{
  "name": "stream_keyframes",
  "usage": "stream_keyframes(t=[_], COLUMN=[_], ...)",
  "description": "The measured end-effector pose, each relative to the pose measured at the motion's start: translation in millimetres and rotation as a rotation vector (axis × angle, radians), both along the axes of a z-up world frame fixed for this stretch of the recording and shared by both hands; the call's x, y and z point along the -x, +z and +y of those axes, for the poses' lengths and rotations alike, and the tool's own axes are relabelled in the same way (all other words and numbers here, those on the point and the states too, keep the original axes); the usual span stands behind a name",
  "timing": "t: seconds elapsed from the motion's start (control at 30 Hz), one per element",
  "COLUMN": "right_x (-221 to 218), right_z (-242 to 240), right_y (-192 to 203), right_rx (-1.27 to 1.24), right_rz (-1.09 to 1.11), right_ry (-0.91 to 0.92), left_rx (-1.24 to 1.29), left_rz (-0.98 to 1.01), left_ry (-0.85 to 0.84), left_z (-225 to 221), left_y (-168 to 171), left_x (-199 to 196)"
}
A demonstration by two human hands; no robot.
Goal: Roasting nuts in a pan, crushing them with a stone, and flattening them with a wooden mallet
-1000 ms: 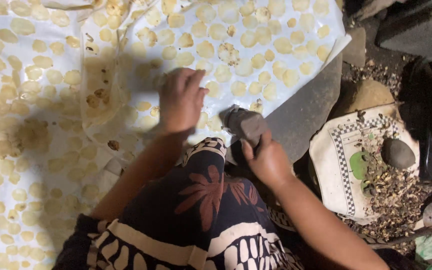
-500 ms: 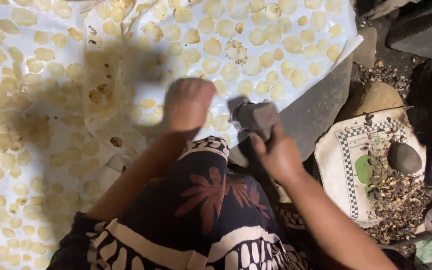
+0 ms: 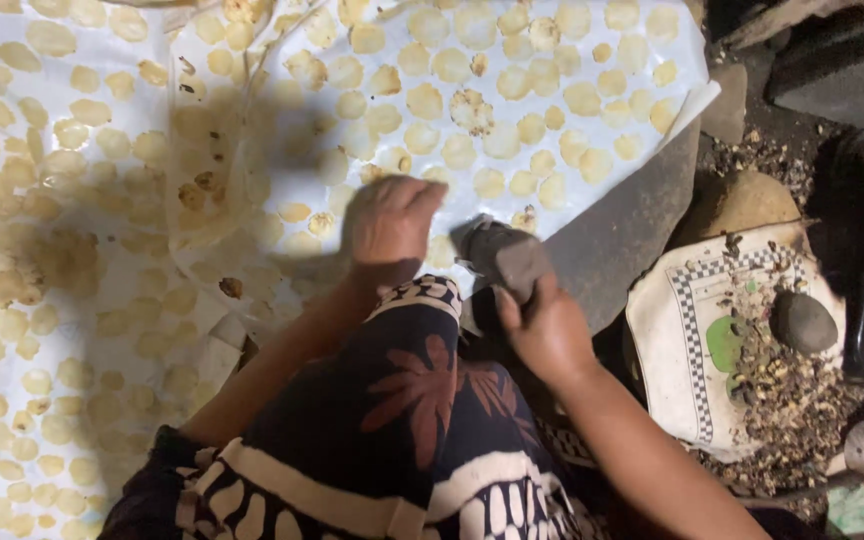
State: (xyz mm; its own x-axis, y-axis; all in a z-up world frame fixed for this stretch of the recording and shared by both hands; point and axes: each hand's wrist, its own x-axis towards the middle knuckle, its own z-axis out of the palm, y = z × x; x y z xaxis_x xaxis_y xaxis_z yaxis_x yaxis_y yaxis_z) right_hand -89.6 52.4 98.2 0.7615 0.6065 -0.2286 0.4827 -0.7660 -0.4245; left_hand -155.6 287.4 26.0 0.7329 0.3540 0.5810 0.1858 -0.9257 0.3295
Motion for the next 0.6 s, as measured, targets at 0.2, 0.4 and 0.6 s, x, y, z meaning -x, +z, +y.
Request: stream_keyframes(t=[0.2, 0.4, 0.6], right_x=[-27.4, -25.5, -20.3], right_z=[2.5, 9.9, 51.7], right_y=[78.4, 66.1, 16.6], right_rx=[-0.315, -0.246, 0.073], right_rz=[0.015, -0.174, -0.032], right_ry=[-0.265, 0.02, -0.032], left_rx=[0.018, 0.185, 0.04], left_rz=[-0.009, 0.084, 0.062], left_ry=[-0.088, 0.317, 0.02], left_z=[-27.8, -71.0, 33.3], left_y=[-30.3, 15.0, 40.4], left_x=[-32.4, -48.9, -0.7])
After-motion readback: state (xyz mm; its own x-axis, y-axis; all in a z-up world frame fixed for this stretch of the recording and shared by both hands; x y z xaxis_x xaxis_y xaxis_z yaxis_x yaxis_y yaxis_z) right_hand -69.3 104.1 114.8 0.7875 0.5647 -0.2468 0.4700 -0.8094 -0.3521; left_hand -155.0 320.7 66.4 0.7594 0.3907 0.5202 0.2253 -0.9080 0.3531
